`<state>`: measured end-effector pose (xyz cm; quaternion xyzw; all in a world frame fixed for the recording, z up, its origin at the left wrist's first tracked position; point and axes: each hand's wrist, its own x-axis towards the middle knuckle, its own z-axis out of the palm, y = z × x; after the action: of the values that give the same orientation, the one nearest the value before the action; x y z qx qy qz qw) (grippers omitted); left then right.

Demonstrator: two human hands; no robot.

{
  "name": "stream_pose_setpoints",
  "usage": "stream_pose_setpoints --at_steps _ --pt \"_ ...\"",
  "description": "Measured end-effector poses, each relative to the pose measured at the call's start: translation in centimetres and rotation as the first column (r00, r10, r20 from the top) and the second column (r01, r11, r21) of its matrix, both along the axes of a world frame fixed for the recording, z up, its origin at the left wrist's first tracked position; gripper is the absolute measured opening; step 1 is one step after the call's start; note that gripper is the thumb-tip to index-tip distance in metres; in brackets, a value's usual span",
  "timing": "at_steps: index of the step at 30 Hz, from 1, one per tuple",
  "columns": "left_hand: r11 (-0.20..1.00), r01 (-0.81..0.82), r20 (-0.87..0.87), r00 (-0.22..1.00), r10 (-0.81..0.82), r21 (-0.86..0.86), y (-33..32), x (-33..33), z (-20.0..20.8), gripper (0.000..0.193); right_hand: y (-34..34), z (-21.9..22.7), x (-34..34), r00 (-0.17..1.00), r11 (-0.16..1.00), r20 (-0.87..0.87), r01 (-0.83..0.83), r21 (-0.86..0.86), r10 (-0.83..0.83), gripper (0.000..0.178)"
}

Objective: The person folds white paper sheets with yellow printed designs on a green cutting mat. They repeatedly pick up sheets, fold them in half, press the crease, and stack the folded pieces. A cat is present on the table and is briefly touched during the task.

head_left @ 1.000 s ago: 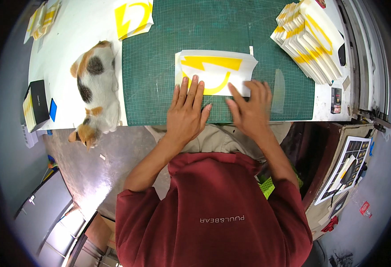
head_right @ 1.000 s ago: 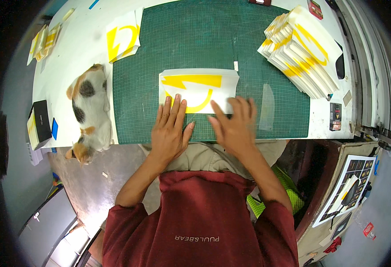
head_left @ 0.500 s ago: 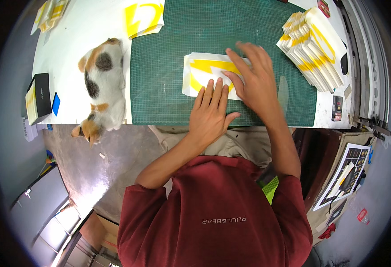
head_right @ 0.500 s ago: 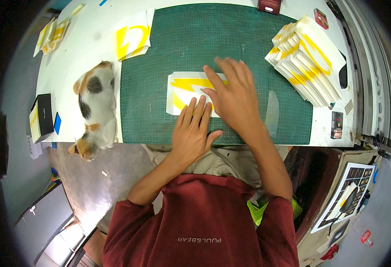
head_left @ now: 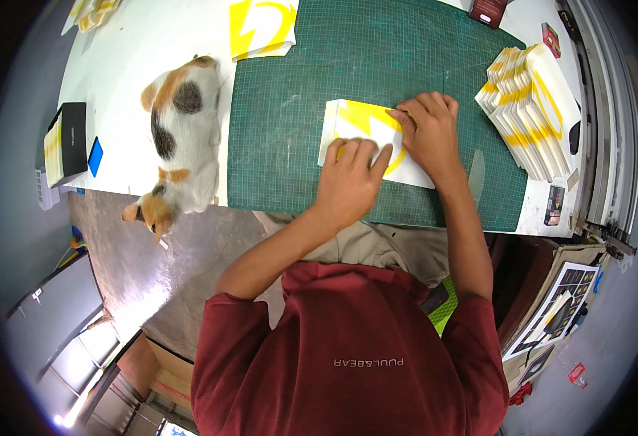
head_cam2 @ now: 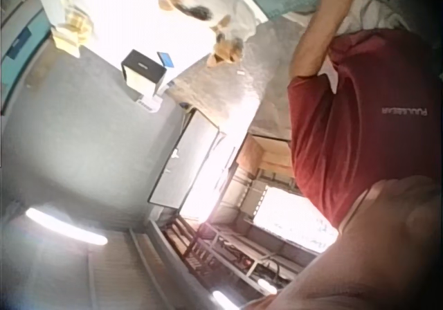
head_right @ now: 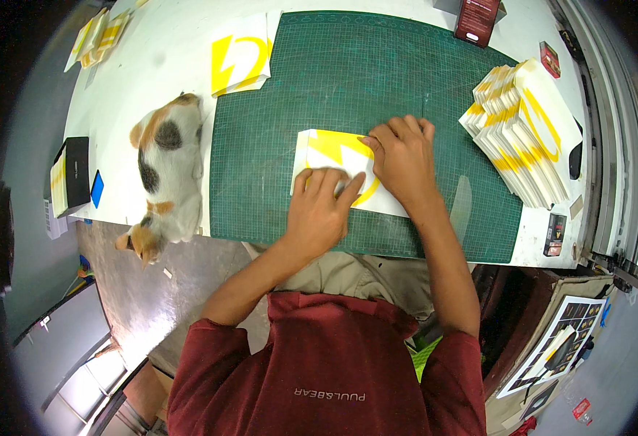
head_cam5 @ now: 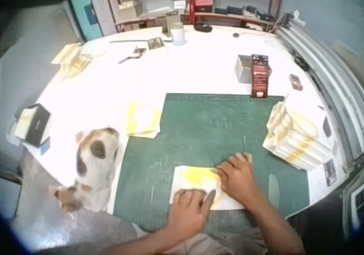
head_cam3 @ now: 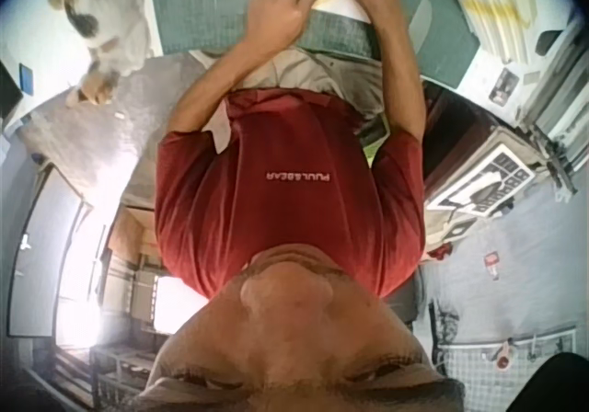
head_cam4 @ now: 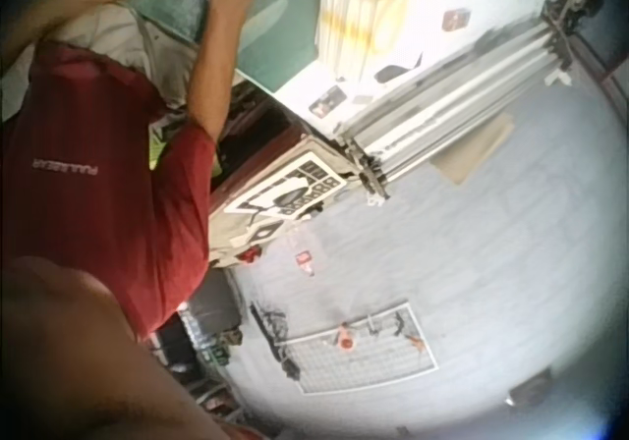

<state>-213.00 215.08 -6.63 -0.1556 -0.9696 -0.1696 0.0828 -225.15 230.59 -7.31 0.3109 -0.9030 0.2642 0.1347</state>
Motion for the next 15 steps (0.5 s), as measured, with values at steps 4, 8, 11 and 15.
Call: stream_pose_setpoints --at_steps 4,8,11,15 --pt "1.0 -0.019 0.057 0.998 0.018 0.019 -1.2 -1.5 0.3 0.065 0.0 -0.1 0.3 0.996 0.994 -0.046 0.084 0.075 -0.081 0.014" --pt "0.999 -0.023 0.098 0.995 0.02 0.03 -2.9 -2.8 -0.5 0.087 -1.1 0.9 2.9 0.991 0.967 -0.103 0.103 0.234 -0.08 0.041" --pt "0.999 -0.025 0.088 0.996 0.027 -0.033 -3.5 -3.4 -0.7 0.093 -1.5 0.3 5.4 0.995 0.956 0.087 -0.063 0.286 0.039 0.068" --pt "0.995 -0.01 0.112 0.993 0.021 -0.095 -3.8 -3.4 -0.7 0.105 2.2 0.5 5.7 0.991 0.921 0.126 0.001 0.39 -0.055 0.068"
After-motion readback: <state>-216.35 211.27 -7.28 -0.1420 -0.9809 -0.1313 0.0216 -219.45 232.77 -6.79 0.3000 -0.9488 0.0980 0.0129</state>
